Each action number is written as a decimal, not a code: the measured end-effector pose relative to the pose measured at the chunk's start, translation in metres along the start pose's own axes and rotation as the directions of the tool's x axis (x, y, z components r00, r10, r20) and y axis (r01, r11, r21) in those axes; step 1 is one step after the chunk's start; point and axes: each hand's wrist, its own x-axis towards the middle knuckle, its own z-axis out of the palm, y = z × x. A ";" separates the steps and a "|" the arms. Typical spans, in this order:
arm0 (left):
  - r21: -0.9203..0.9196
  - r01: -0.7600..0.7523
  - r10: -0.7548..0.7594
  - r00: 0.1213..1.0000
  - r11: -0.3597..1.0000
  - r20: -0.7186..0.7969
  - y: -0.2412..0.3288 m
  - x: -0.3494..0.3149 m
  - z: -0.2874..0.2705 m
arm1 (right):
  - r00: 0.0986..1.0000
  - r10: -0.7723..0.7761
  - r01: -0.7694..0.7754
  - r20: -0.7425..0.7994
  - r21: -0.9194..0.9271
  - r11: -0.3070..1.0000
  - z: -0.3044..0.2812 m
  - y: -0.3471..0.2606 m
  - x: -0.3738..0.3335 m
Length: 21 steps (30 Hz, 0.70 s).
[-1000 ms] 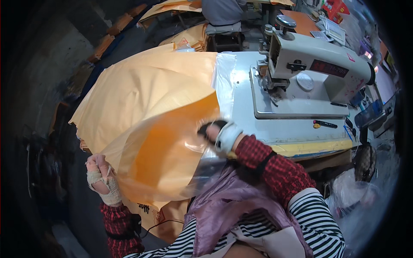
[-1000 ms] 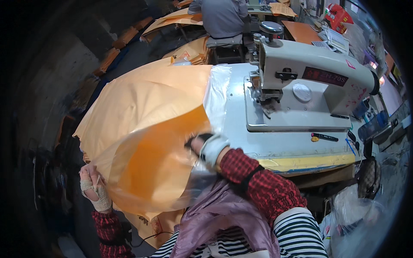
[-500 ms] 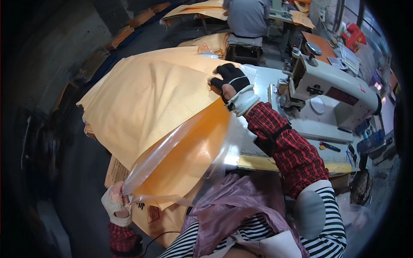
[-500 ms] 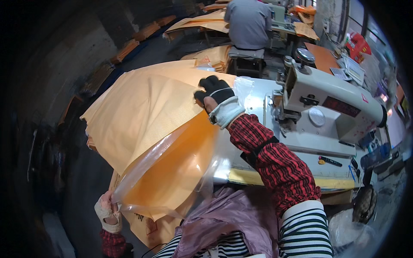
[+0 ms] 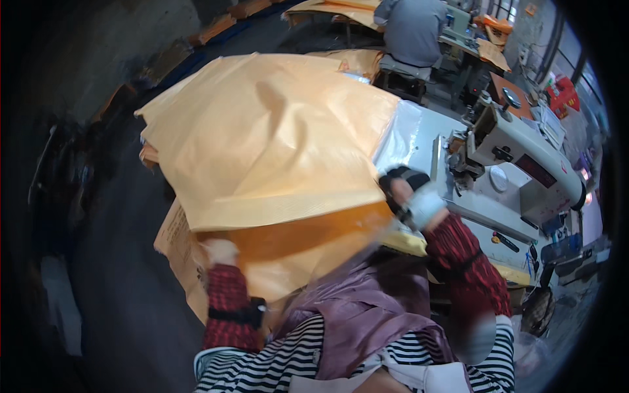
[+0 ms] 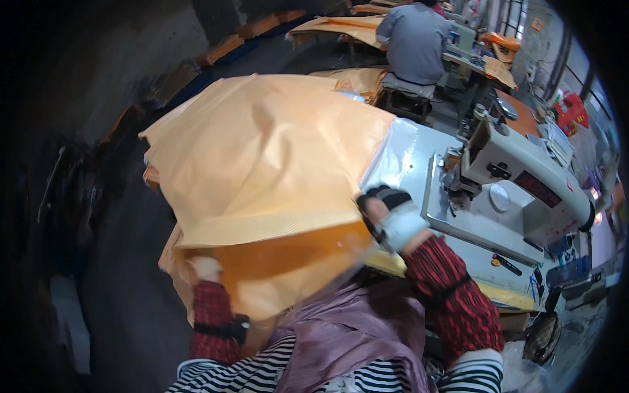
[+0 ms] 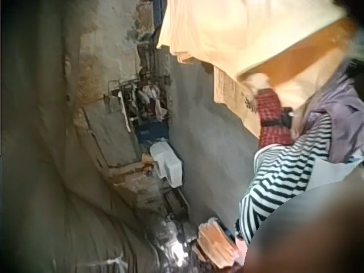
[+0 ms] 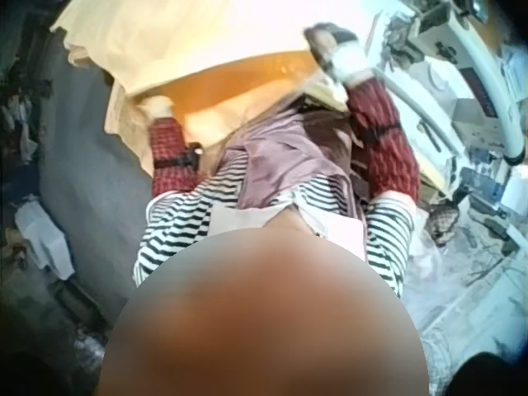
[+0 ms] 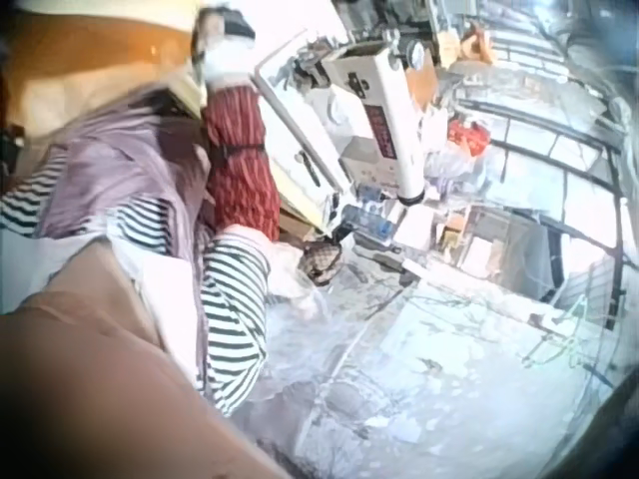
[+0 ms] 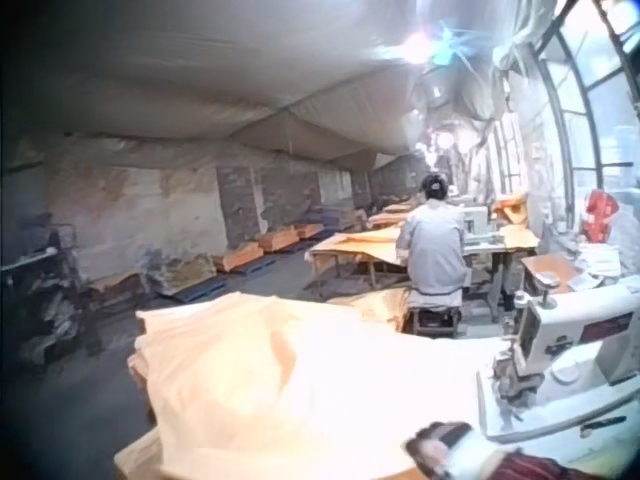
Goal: The person inserts a plastic liner into a yellow woven bag by hand, aligns the edges, and feeds them through a sewing machine. They then repeat this process with a second bag and liner before placing the finished product on a stack.
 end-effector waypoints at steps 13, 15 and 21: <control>0.468 -0.354 0.503 0.829 0.810 -0.245 0.057 0.018 0.059 | 0.987 0.099 -0.056 -0.124 0.311 0.949 0.036 -0.016 -0.053; 0.521 -0.366 0.549 0.797 0.771 -0.253 0.080 0.004 0.049 | 0.986 0.147 -0.118 -0.073 0.310 0.943 0.035 -0.019 -0.064; 0.697 -0.441 0.756 0.616 0.565 -0.223 0.135 0.013 0.076 | 0.978 0.165 -0.207 0.127 0.521 0.828 0.018 -0.060 -0.040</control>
